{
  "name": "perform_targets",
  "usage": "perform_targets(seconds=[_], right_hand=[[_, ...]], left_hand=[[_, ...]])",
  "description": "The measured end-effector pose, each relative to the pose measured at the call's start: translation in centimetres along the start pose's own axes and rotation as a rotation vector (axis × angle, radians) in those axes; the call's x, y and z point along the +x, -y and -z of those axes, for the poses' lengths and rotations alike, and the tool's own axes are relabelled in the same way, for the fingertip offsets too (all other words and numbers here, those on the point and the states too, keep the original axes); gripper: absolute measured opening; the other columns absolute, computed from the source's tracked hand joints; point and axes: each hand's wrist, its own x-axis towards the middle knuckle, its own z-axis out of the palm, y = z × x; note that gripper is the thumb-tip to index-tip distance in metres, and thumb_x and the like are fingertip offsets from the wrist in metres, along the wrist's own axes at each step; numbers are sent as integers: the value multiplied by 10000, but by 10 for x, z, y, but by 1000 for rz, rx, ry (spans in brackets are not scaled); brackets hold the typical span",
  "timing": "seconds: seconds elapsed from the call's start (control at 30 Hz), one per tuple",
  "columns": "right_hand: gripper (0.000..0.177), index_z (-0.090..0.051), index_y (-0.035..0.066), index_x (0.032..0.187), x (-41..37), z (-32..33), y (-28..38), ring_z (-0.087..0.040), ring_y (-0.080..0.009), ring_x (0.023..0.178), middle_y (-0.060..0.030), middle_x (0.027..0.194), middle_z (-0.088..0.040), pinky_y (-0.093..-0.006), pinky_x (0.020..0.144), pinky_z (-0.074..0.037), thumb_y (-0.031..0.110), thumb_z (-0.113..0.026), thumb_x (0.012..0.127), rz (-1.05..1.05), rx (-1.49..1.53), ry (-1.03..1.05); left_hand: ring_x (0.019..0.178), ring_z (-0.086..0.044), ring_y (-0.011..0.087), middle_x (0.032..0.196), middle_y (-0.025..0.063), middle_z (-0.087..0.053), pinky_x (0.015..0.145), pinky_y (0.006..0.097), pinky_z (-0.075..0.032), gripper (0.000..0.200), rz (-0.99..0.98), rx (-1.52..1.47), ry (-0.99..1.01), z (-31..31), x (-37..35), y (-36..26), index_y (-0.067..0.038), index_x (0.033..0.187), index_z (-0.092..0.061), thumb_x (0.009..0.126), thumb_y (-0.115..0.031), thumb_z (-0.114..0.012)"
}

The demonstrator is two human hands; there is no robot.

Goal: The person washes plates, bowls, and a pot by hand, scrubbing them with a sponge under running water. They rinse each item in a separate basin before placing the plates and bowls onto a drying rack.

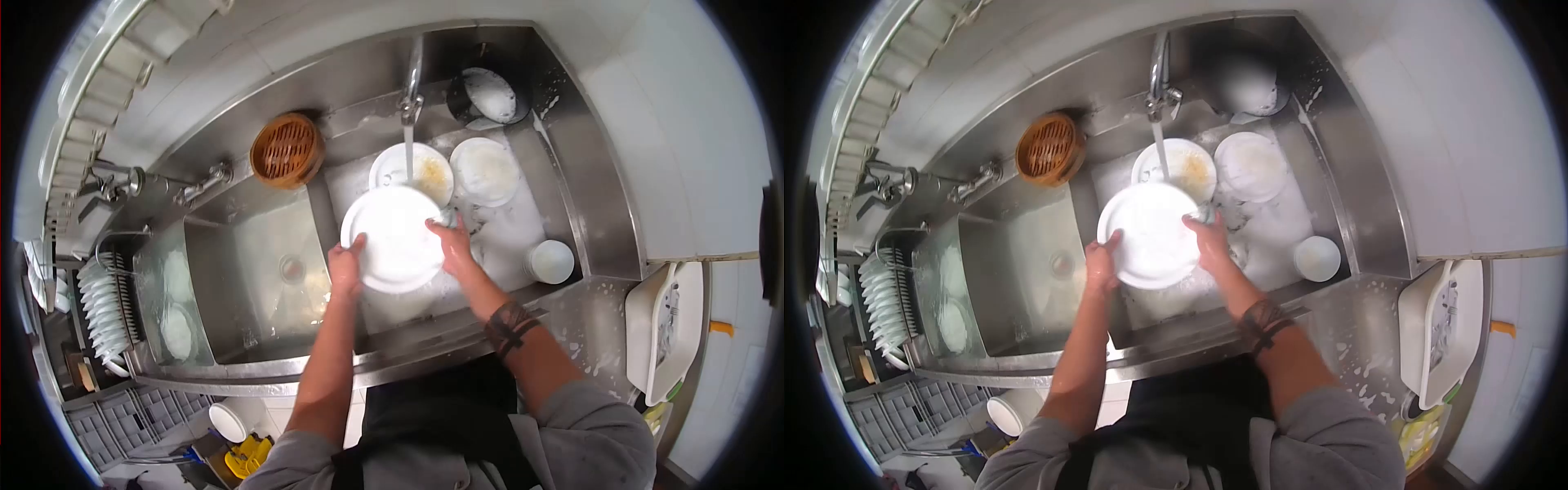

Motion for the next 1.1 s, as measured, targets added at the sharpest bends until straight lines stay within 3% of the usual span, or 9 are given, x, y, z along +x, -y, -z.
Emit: perform_targets(seconds=[0.1, 0.23, 0.43, 0.57, 0.67, 0.83, 0.9, 1.0, 1.1], right_hand=[[546, -588, -48, 1338, -30, -42, -48, -697, -244, 1041, -131, 1186, -683, -389, 915, -578, 26, -816, 848, -161, 379, -99], [475, -632, -67, 1280, -57, -20, 17, -689, -246, 1038, -135, 1159, -706, -385, 904, -564, -25, -793, 835, -128, -388, 304], [460, -648, -79, 1257, -83, -33, -42, -642, -245, 1239, -187, 1292, -693, -362, 1061, -493, -22, -792, 823, -118, 8, -92], [660, -532, 4, 1479, -92, 9, 46, -546, -266, 1371, -135, 1422, -627, -422, 1128, -464, 45, -789, 872, -238, -525, 426], [680, -499, 36, 1523, -66, -8, 41, -566, -278, 1360, -137, 1475, -601, -439, 1157, -436, 318, -747, 956, -117, 532, 602], [769, -445, 58, 1563, -69, -13, -69, -539, -311, 1389, -136, 1503, -577, -461, 1162, -436, 492, -687, 975, -290, 722, 567], [810, -424, 67, 1579, -61, 0, -46, -527, -325, 1401, -135, 1513, -567, -470, 1164, -436, 561, -663, 983, -453, 607, 498], [893, -368, -39, 1579, -24, 45, -37, -600, -322, 1298, -202, 1432, -607, -451, 1066, -508, 237, -809, 853, -438, -57, 221], [932, -373, -112, 1545, 4, 72, -67, -681, -314, 1137, -261, 1336, -634, -429, 917, -576, 36, -784, 722, -203, -576, 135]], left_hand=[[1206, -643, 281, 1286, 189, -685, 1088, 429, -472, 463, -118, -534, -14, -15, -20, 66, 91, 1398, -546, 1037, -168, -678], [1095, -703, 271, 1248, 175, -701, 983, 392, -553, 406, -18, -429, 121, 35, -30, 29, 66, 1370, -559, 1066, -192, -635], [946, -687, 209, 1149, 124, -709, 865, 369, -562, 377, -168, -332, -145, -15, -46, 68, 38, 1307, -563, 1033, -187, -693], [909, -735, 324, 1139, 209, -741, 834, 452, -586, 537, -290, 73, -88, 38, -24, 50, 64, 1294, -613, 970, -330, -779], [979, -750, 403, 965, 291, -751, 882, 469, -568, 697, -259, 745, 73, 5, -29, 56, 82, 1071, -719, 871, -582, -795], [938, -699, 506, 933, 309, -717, 857, 541, -541, 611, -174, 836, -256, -19, -30, 90, 58, 1013, -667, 973, -552, -675], [945, -671, 529, 982, 336, -680, 854, 576, -517, 545, -143, 799, -403, 17, -3, 134, 77, 1045, -576, 1055, -468, -574], [1106, -617, 517, 1165, 355, -627, 965, 569, -481, 464, -139, 770, -356, 42, 9, 177, 90, 1156, -553, 1011, -341, -649], [1247, -505, 464, 1289, 253, -586, 1120, 555, -352, 492, -694, 1103, -349, -1, -7, 146, 18, 1297, -567, 821, 7, -693]])
